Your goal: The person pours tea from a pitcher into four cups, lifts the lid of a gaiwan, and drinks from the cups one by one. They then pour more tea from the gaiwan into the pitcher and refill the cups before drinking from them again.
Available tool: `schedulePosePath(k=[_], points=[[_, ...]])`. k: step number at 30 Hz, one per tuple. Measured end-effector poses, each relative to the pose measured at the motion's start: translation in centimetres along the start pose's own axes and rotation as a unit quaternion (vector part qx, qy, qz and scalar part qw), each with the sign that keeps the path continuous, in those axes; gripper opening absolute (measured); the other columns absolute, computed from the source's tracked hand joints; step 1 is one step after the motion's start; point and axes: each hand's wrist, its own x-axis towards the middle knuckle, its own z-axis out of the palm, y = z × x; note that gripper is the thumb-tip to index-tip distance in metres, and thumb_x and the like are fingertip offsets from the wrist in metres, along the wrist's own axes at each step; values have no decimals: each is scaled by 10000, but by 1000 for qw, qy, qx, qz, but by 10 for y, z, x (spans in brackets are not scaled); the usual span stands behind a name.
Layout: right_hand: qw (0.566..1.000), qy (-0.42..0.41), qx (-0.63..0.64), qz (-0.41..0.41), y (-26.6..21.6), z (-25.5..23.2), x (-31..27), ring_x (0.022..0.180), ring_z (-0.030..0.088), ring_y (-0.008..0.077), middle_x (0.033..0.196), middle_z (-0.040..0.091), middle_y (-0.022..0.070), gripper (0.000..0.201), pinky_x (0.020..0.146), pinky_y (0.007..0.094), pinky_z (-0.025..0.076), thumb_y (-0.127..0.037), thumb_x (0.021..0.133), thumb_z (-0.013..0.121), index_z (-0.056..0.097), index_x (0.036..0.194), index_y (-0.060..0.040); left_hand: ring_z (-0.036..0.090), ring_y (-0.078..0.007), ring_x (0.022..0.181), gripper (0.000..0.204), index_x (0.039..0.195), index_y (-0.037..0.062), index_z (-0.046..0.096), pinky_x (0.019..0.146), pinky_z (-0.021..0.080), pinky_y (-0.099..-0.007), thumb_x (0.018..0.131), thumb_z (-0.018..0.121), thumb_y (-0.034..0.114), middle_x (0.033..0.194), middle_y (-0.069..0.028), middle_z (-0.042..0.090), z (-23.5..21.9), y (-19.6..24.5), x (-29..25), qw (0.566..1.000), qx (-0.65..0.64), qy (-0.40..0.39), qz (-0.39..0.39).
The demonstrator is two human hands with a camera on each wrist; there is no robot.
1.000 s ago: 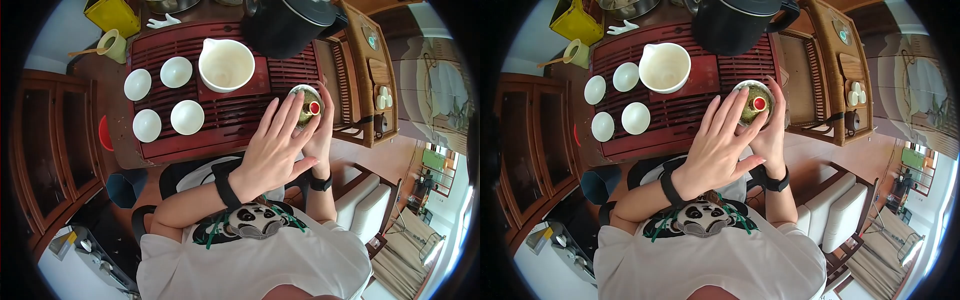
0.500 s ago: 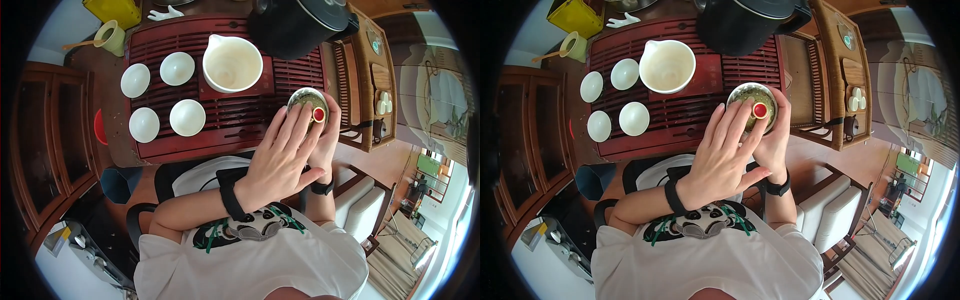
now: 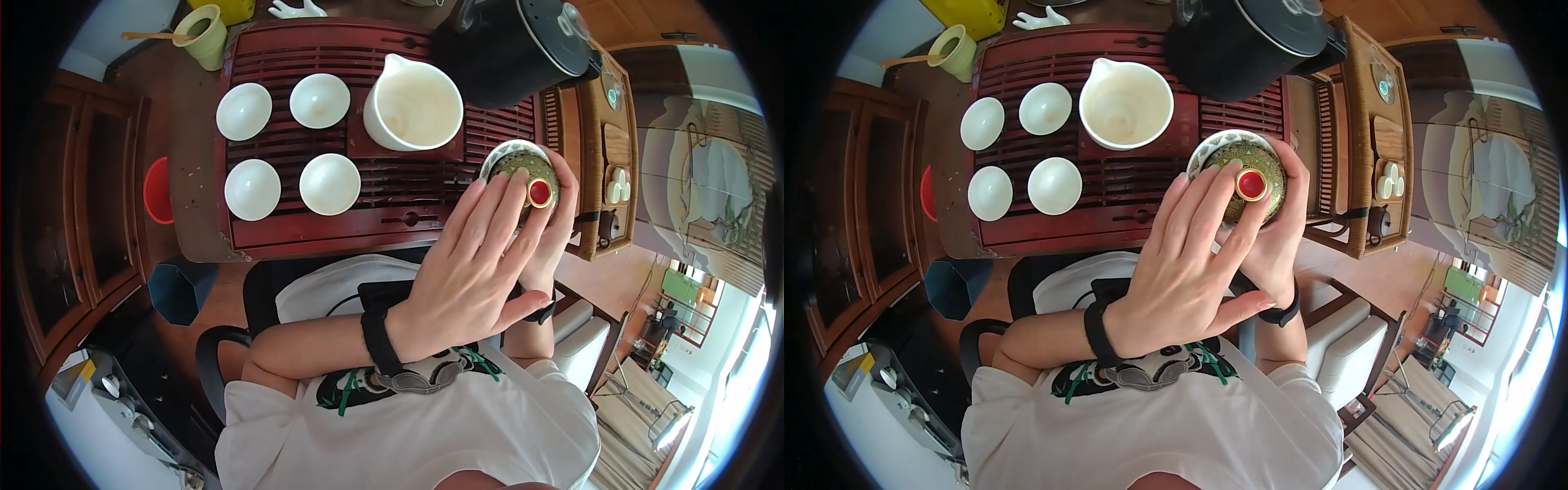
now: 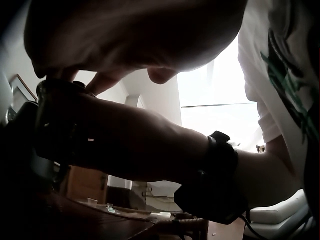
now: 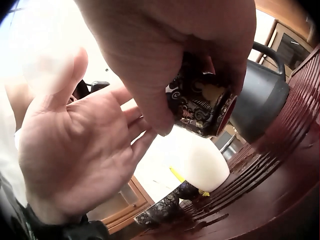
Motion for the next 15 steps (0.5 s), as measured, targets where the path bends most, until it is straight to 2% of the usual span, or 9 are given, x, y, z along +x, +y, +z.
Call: schedulePosePath(k=[3, 5, 15], points=[[1000, 0, 20, 5, -6, 1, 3, 1217, 588, 241, 1357, 550, 134, 999, 1047, 384, 482, -264, 635, 981, 427, 1426, -5, 322, -443, 1455, 888, 1527, -46, 396, 1237, 243, -534, 928, 545, 592, 1558, -309, 334, -5, 0, 0, 1000, -2, 6, -3], [1000, -2, 15, 1, -11, 1, 6, 1215, 590, 239, 1356, 550, 135, 1001, 1046, 381, 484, -266, 635, 982, 428, 1425, -2, 348, -479, 1403, 869, 1544, 23, 408, 1195, 249, -601, 936, 537, 630, 1554, -307, 312, -6, 0, 0, 1000, -9, 4, -8], [999, -24, -10, -34, -36, 2, 28, 1170, 627, 218, 1311, 599, 131, 909, 1009, 357, 511, -200, 675, 956, 454, 1408, -5, 351, -489, 1393, 870, 1541, 19, 409, 1176, 269, -624, 939, 535, 635, 1546, -309, 305, -20, -2, 7, 998, -27, 52, -8]])
